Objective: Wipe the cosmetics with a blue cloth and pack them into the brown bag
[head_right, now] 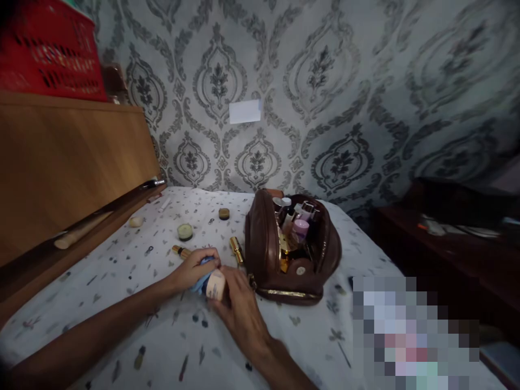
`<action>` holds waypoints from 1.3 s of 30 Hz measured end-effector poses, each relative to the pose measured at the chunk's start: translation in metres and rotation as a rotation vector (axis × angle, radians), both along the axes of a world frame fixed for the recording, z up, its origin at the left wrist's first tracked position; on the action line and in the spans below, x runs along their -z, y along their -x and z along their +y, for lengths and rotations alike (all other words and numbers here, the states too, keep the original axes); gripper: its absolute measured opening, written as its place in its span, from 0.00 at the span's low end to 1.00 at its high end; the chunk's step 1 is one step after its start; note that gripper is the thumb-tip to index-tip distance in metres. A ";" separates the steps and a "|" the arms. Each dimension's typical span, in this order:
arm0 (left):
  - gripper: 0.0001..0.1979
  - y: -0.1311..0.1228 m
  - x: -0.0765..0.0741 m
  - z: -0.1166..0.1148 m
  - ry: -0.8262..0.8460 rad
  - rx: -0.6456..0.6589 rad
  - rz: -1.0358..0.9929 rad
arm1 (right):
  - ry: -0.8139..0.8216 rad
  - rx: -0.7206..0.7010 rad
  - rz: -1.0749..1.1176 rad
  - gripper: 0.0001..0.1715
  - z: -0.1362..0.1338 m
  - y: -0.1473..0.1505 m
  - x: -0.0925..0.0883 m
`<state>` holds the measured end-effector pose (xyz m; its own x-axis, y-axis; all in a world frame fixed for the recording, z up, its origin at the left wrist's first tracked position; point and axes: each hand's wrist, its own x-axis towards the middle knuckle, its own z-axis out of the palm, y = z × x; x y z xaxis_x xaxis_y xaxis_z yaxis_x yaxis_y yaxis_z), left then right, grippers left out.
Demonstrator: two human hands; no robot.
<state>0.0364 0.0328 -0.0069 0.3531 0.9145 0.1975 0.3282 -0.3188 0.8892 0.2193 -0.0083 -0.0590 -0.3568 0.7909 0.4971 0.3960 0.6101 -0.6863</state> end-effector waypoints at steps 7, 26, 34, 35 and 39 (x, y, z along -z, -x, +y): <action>0.15 0.002 0.002 0.003 0.056 -0.027 -0.093 | 0.013 0.013 -0.047 0.35 0.000 0.002 0.001; 0.33 0.006 -0.001 -0.002 -0.044 -0.014 -0.139 | 0.811 -0.067 0.645 0.32 -0.001 0.011 -0.027; 0.35 0.013 -0.009 -0.014 -0.454 0.229 0.140 | 1.045 -0.197 0.786 0.29 -0.002 0.007 -0.036; 0.34 0.013 -0.008 -0.014 -0.465 0.224 0.176 | 1.056 -0.200 0.780 0.29 -0.001 0.007 -0.035; 0.34 0.013 -0.001 -0.014 -0.502 0.165 0.219 | 1.051 -0.200 0.800 0.29 -0.002 0.008 -0.032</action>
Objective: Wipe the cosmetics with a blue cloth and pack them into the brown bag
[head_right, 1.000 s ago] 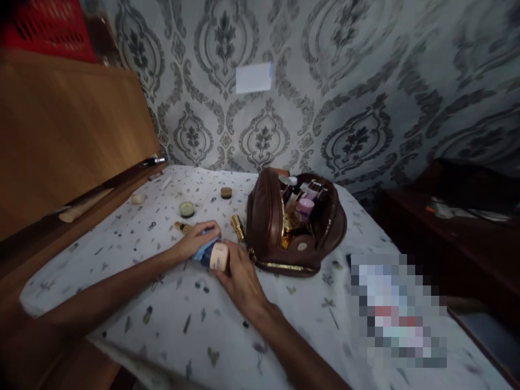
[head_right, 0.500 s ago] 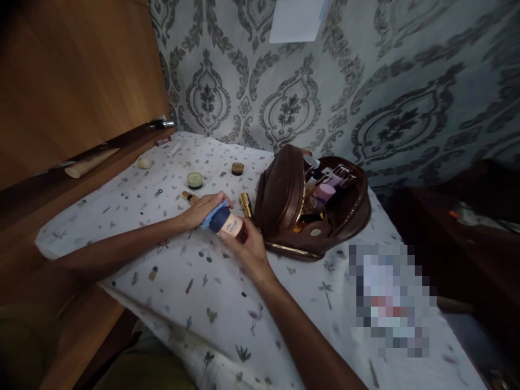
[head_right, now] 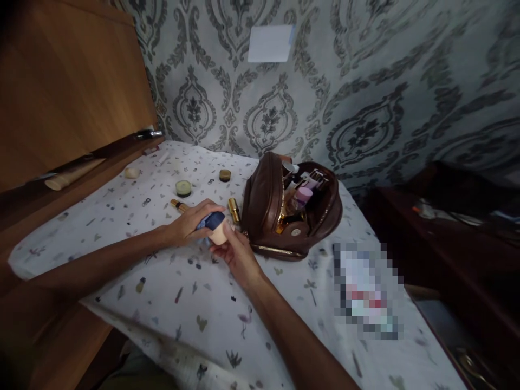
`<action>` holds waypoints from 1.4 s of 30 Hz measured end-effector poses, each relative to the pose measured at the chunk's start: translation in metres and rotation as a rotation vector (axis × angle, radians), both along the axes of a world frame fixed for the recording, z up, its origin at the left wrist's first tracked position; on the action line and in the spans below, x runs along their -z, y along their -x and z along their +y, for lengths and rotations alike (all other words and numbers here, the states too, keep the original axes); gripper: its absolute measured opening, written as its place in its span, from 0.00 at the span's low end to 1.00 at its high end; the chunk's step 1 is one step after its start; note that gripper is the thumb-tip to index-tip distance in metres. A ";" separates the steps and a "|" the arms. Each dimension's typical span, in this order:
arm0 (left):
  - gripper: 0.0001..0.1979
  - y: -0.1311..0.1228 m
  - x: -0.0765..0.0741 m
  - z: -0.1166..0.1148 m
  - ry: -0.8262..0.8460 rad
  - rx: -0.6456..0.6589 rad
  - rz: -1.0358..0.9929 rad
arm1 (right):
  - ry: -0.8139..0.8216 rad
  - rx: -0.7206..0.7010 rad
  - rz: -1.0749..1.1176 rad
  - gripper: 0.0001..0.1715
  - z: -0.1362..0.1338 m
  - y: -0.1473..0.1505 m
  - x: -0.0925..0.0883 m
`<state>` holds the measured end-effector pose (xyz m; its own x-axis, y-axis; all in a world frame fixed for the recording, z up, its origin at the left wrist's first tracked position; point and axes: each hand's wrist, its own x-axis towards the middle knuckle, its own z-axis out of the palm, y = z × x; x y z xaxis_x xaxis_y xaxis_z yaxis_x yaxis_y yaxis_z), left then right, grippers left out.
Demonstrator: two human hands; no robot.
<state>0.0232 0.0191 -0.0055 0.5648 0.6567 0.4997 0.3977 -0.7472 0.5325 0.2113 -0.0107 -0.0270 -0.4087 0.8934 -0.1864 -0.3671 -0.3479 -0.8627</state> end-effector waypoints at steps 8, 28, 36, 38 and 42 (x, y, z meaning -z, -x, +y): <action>0.23 -0.002 0.002 -0.002 -0.048 -0.044 -0.018 | -0.086 0.049 0.014 0.29 -0.004 0.003 -0.002; 0.18 -0.016 -0.010 -0.009 0.268 -0.204 -0.203 | -0.646 0.368 -0.363 0.33 -0.003 0.003 0.020; 0.25 -0.011 -0.010 0.001 0.412 -0.259 -0.301 | -0.663 0.341 -0.365 0.34 -0.006 0.004 0.018; 0.26 -0.009 -0.007 0.006 0.438 -0.277 -0.300 | -0.614 0.326 -0.329 0.35 -0.006 0.006 0.017; 0.22 -0.002 -0.011 0.009 0.351 -0.285 -0.288 | -0.487 0.328 -0.249 0.35 -0.005 0.006 0.010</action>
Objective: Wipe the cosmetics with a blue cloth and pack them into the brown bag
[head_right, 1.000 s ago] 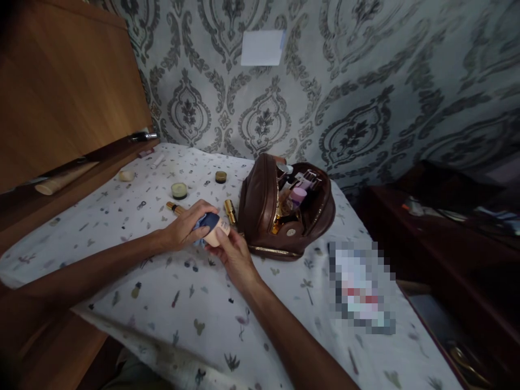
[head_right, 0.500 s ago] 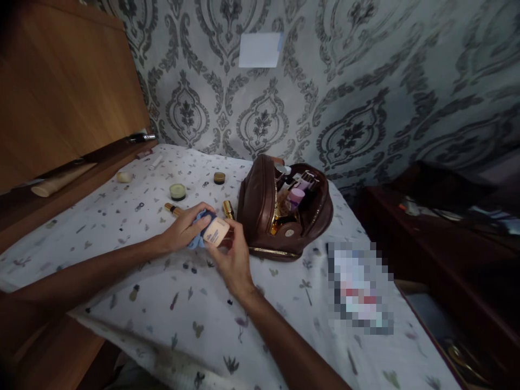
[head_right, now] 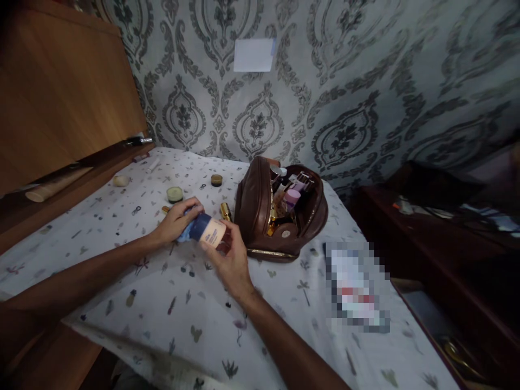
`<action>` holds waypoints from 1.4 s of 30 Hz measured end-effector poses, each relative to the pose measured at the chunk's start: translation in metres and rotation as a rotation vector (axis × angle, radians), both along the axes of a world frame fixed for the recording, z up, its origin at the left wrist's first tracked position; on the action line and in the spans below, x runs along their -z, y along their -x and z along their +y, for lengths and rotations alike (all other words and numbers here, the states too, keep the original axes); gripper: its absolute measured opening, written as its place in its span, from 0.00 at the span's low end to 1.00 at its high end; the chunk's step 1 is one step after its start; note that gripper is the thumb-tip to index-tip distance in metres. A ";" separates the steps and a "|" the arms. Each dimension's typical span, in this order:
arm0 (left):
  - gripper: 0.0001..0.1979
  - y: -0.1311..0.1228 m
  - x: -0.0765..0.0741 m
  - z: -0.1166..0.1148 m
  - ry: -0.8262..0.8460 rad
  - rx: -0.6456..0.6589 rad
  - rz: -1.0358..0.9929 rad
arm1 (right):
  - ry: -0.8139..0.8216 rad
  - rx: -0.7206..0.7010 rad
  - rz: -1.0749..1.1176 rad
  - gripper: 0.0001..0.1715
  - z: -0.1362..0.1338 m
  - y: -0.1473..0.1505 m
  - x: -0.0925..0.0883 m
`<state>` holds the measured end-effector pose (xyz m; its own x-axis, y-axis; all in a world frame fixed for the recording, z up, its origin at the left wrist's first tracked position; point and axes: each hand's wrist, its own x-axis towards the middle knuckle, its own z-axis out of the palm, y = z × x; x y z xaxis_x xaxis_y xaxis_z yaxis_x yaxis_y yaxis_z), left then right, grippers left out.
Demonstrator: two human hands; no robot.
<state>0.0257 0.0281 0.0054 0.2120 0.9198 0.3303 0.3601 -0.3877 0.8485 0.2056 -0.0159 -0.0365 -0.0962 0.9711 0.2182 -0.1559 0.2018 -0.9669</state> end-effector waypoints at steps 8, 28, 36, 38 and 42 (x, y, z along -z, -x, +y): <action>0.34 0.014 -0.027 -0.006 -0.149 0.368 0.328 | 0.122 0.028 0.051 0.29 -0.001 -0.005 -0.016; 0.28 0.012 -0.017 -0.003 -0.006 0.334 0.195 | 0.116 0.009 0.047 0.28 -0.001 -0.005 -0.015; 0.36 0.010 -0.016 -0.005 -0.038 0.322 0.214 | 0.207 -0.031 0.093 0.30 -0.002 -0.004 -0.015; 0.36 0.009 -0.016 -0.007 0.031 0.298 0.234 | 0.191 -0.019 0.074 0.30 -0.003 -0.004 -0.016; 0.29 0.007 -0.015 -0.008 0.078 0.334 0.257 | 0.185 -0.011 0.039 0.33 -0.002 -0.004 -0.017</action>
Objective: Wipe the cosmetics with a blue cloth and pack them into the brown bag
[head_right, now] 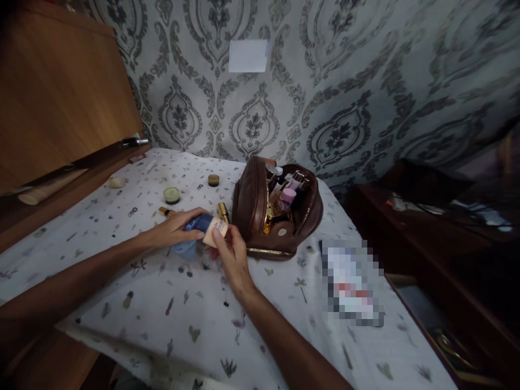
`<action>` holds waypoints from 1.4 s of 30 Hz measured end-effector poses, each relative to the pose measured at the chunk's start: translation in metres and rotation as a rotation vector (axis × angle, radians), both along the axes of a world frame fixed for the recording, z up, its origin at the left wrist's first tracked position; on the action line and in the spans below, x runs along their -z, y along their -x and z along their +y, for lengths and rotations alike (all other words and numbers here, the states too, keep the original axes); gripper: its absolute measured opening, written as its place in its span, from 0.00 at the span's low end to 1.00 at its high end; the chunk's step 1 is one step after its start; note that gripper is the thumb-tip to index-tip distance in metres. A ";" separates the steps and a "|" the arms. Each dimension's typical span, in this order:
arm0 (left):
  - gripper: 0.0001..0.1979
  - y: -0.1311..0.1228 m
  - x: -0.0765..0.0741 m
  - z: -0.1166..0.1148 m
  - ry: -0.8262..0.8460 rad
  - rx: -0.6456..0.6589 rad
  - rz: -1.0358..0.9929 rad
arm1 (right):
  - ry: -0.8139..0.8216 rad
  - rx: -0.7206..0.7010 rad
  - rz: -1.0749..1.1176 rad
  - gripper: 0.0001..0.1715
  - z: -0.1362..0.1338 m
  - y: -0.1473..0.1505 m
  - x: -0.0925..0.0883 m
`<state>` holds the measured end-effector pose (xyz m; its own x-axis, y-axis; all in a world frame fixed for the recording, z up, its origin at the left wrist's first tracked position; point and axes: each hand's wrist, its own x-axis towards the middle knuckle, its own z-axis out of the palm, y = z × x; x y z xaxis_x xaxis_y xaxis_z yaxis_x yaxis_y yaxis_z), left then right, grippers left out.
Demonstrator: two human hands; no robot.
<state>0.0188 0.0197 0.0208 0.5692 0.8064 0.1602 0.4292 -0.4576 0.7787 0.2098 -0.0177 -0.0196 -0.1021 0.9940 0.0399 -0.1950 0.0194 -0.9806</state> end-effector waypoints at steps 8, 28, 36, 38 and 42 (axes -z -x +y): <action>0.32 0.002 -0.003 0.003 -0.136 0.172 -0.013 | 0.196 -0.109 0.113 0.40 0.004 0.001 0.003; 0.33 0.001 0.004 0.005 0.036 0.035 -0.143 | 0.173 -0.097 0.121 0.38 0.001 0.003 0.002; 0.19 -0.001 0.007 0.013 0.086 -0.583 -0.511 | 0.055 -0.015 0.023 0.30 0.000 0.005 0.004; 0.20 -0.005 0.005 0.009 0.111 -0.566 -0.615 | -0.034 -0.001 -0.081 0.31 -0.002 0.006 0.008; 0.18 -0.015 0.002 -0.010 -0.018 -0.191 -0.305 | -0.195 0.024 -0.225 0.33 -0.005 0.006 0.014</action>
<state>0.0340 0.0101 0.0191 0.3323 0.8894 0.3141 0.2577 -0.4059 0.8768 0.2042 -0.0226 -0.0334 -0.1069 0.9720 0.2093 0.0291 0.2134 -0.9765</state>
